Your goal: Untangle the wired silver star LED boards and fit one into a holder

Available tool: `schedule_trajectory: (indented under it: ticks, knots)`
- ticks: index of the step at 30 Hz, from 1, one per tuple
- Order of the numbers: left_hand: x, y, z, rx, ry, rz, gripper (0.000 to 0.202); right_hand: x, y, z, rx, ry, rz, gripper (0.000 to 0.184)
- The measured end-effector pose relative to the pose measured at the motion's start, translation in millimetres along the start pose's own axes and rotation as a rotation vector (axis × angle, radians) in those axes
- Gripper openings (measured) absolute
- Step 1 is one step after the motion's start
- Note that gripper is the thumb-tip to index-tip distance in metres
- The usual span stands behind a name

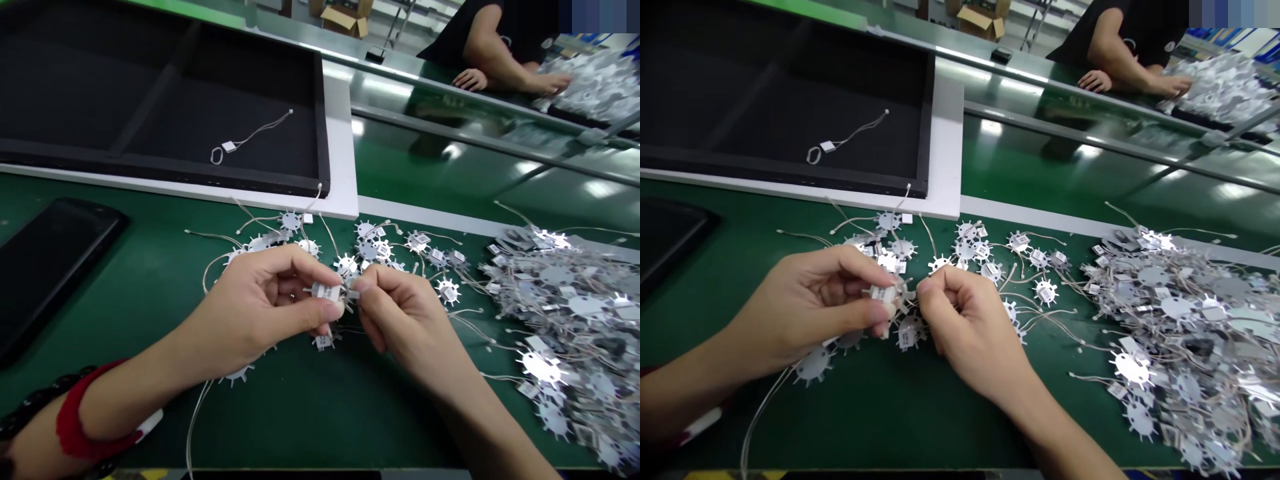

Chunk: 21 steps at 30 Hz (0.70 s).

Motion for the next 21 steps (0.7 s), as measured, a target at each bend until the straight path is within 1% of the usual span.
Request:
schedule_trajectory:
  ticks: [4, 7, 9, 11, 12, 14, 15, 16, 17, 18, 20, 21]
  knots:
    - [0.3, -1.1, -0.6, 0.005, -0.001, -0.012, 0.017, 1.2, -1.0, -0.3, 0.01, -0.004, -0.022, 0.037]
    - [1.0, -0.9, -0.8, 0.027, -0.01, -0.027, 0.016, 3.1, -3.2, -0.5, 0.043, 0.001, -0.062, 0.04]
    - [2.7, -0.2, -0.6, 0.028, -0.009, -0.012, 0.017, 7.0, -4.3, 0.1, 0.106, 0.051, -0.121, 0.032]
    - [5.3, 0.3, -0.1, 0.013, 0.002, 0.021, 0.018, 13.8, -4.9, 0.7, 0.23, 0.184, -0.207, 0.015]
    - [6.7, 0.4, 0.2, 0.003, 0.014, 0.037, 0.02, 17.7, -5.3, 0.4, 0.324, 0.277, -0.257, 0.016]
    - [8.7, 0.3, 0.6, -0.007, 0.037, 0.052, 0.033, 24.1, -6.1, -2.4, 0.564, 0.466, -0.376, 0.028]
    - [9.2, 0.0, 0.9, -0.005, 0.046, 0.054, 0.039, 25.3, -6.3, -4.6, 0.687, 0.523, -0.449, 0.031]
    - [9.4, -0.4, 1.1, 0.0, 0.052, 0.055, 0.043, 24.9, -6.3, -7.0, 0.799, 0.542, -0.529, 0.032]
    - [9.3, -0.7, 1.3, 0.005, 0.055, 0.056, 0.044, 23.0, -6.1, -9.0, 0.885, 0.52, -0.617, 0.033]
    - [8.9, -1.1, 1.5, 0.016, 0.052, 0.059, 0.042, 19.9, -5.5, -10.6, 0.943, 0.466, -0.707, 0.034]
    - [7.5, -1.5, 2.0, 0.04, 0.036, 0.063, 0.034, 12.4, -4.2, -12.7, 0.994, 0.347, -0.874, 0.033]
    - [6.7, -1.6, 2.1, 0.059, 0.026, 0.067, 0.031, 9.3, -3.9, -13.3, 1.003, 0.314, -0.938, 0.032]
Point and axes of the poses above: each hand's wrist, its own z-axis towards the middle knuckle, its own x-axis out of the back of the hand, y = z × x, the point moved 2 cm from there along z, towards the middle knuckle, and after that the axes turned 9 degrees about z, right-handed, at the moved point
